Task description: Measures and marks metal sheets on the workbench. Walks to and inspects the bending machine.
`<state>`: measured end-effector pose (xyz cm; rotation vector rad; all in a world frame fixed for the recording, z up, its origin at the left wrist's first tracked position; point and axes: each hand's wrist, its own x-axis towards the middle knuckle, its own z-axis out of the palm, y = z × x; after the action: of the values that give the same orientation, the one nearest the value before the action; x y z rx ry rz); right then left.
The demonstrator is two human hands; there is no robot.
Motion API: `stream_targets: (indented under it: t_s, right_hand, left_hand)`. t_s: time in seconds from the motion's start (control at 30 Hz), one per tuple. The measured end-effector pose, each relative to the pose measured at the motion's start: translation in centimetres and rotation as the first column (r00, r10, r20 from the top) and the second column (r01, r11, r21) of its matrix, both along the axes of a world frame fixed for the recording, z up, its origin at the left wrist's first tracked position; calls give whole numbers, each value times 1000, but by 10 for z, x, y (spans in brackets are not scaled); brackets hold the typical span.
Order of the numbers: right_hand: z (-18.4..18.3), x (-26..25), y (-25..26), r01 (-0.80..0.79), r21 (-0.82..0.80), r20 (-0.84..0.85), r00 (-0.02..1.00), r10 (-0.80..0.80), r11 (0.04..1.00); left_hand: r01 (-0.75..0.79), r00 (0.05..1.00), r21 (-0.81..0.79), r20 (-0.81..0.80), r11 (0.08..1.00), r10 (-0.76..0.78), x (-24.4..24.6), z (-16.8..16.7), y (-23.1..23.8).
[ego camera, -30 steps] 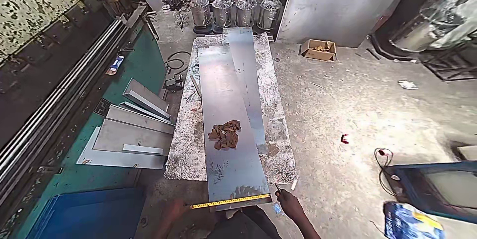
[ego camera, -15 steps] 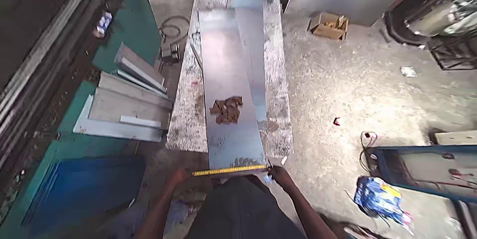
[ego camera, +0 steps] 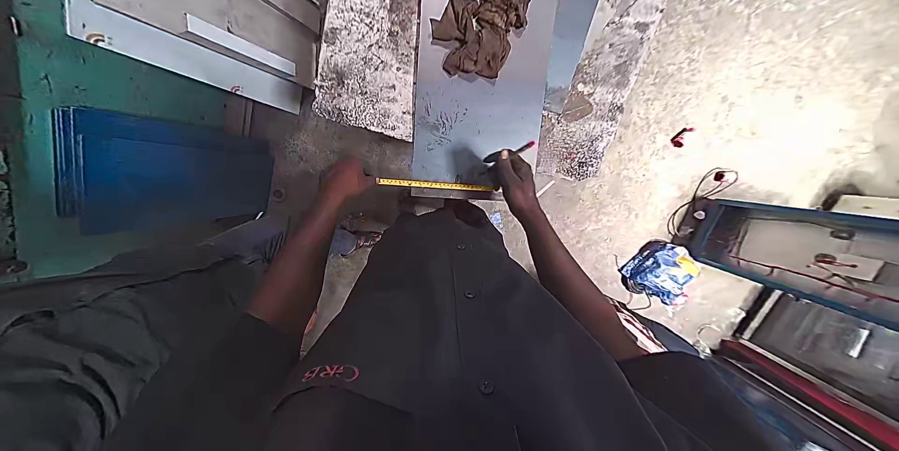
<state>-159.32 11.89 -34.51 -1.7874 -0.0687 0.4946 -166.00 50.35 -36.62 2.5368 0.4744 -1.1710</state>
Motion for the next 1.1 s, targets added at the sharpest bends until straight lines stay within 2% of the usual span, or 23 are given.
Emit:
stream_targets:
  t_s: [0.13,0.23,0.47,0.73,1.1]
  right_hand:
    - [-25,-8,49,-39,155,-132,989,60,987]
    - [-39,-14,69,-100,200,-87,989,119,975]
    - [-54,-15,81,-262,46,57,964,259,964]
    - [-53,-12,81,-401,-36,85,911,403,915]
    - [-49,-11,82,-452,-127,63,885,462,883]
  left_hand:
    - [8,1000,23,0,1000,-8,0,12,-6]
    - [-6,1000,16,2,1000,6,-1,16,-8]
    - [6,1000,10,10,1000,-6,-2,8,-5]
    - [27,999,21,39,999,-27,-3,7,-3]
    - [40,999,23,17,999,-40,-1,2,-1]
